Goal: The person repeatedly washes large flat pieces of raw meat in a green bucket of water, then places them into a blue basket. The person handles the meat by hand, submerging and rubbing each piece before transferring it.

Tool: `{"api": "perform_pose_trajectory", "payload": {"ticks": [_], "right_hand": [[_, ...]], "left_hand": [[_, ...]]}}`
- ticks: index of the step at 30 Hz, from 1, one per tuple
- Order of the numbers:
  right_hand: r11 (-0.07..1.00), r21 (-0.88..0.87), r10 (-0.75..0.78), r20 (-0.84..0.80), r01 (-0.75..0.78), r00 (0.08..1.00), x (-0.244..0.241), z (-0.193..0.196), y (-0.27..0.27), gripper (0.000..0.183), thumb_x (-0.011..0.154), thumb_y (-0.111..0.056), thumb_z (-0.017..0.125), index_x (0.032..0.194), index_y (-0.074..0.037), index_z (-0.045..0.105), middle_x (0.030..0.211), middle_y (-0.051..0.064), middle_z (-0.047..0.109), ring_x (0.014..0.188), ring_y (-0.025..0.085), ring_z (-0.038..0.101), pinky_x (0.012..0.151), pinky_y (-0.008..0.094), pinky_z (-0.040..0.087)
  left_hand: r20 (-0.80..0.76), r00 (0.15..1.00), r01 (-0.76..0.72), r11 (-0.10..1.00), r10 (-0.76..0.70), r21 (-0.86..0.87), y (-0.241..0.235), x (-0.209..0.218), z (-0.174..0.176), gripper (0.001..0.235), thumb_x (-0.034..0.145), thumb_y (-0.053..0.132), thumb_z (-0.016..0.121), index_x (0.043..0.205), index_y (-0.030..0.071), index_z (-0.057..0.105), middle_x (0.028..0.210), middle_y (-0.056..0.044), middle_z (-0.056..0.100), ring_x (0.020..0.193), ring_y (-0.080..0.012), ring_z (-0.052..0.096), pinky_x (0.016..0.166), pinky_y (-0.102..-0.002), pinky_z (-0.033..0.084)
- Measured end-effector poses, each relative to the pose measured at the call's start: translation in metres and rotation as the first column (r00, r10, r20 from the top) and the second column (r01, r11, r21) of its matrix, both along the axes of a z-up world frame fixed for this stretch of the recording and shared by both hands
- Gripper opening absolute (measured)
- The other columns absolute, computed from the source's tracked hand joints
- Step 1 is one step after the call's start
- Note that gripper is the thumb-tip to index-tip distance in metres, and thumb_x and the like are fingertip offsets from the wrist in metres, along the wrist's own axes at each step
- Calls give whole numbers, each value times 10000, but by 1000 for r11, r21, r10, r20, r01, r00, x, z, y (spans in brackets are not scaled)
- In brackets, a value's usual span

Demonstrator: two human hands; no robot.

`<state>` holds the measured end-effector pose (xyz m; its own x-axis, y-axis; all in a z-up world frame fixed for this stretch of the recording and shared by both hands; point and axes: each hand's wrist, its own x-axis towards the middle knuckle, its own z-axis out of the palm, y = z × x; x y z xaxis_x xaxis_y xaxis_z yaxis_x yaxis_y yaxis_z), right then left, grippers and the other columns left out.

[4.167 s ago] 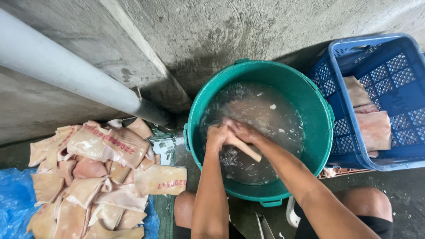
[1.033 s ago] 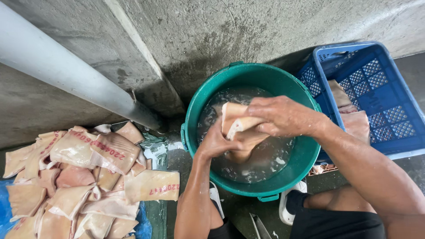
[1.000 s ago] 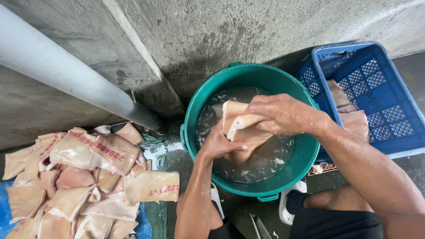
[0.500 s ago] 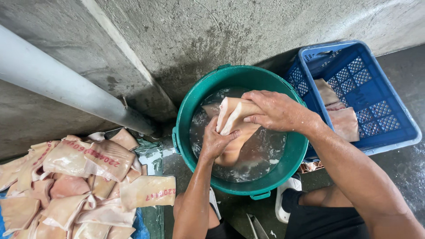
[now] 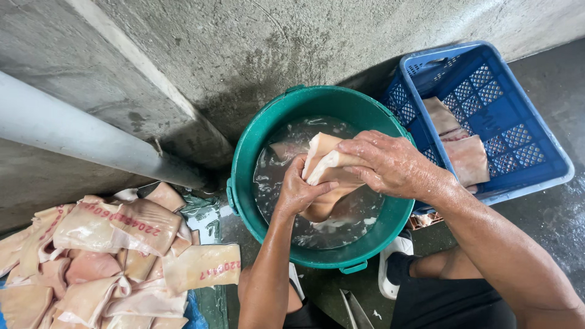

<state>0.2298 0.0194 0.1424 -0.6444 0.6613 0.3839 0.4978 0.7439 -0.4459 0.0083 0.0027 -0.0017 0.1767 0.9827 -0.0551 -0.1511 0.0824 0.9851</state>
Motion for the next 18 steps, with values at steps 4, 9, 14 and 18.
{"api": "perform_pose_trajectory", "payload": {"ticks": [4, 9, 14, 18], "right_hand": [[999, -33, -14, -5, 14, 1000, 10, 1, -3, 519, 806, -119, 777, 1291, -81, 595, 1152, 149, 693, 1039, 370, 688, 810, 438, 588], [997, -48, -61, -35, 59, 998, 24, 19, -8, 507, 834, -149, 774, 1304, -78, 597, 1167, 154, 691, 1040, 365, 692, 839, 435, 581], [975, -80, -207, 23, 209, 978, 46, 51, -20, 458, 873, -218, 757, 1289, -78, 627, 1250, 158, 700, 1106, 362, 693, 879, 437, 573], [936, -106, -334, 21, 335, 942, 53, 70, -29, 505, 876, -298, 759, 1298, -56, 622, 1242, 162, 702, 1129, 363, 683, 900, 443, 556]], "left_hand": [[-40, 993, 111, 994, -111, 6, 2, -4, 0, 829, 619, 148, 963, 1334, 25, 562, 1226, -91, 681, 1143, -183, 667, 985, -350, 563], [-257, 946, 172, 977, -200, -128, 10, -17, -17, 1001, 525, 179, 990, 1409, 69, 532, 1217, -94, 710, 1148, -199, 669, 991, -357, 543], [223, 948, 239, 971, -226, -31, 17, 4, -50, 1081, 582, 183, 1002, 1480, 130, 402, 1408, -66, 550, 1322, -211, 517, 1102, -357, 462], [378, 901, 235, 972, -214, -8, 2, 33, -68, 1205, 637, 291, 975, 1597, 162, 258, 1578, -43, 405, 1493, -209, 352, 1220, -401, 326]]}}
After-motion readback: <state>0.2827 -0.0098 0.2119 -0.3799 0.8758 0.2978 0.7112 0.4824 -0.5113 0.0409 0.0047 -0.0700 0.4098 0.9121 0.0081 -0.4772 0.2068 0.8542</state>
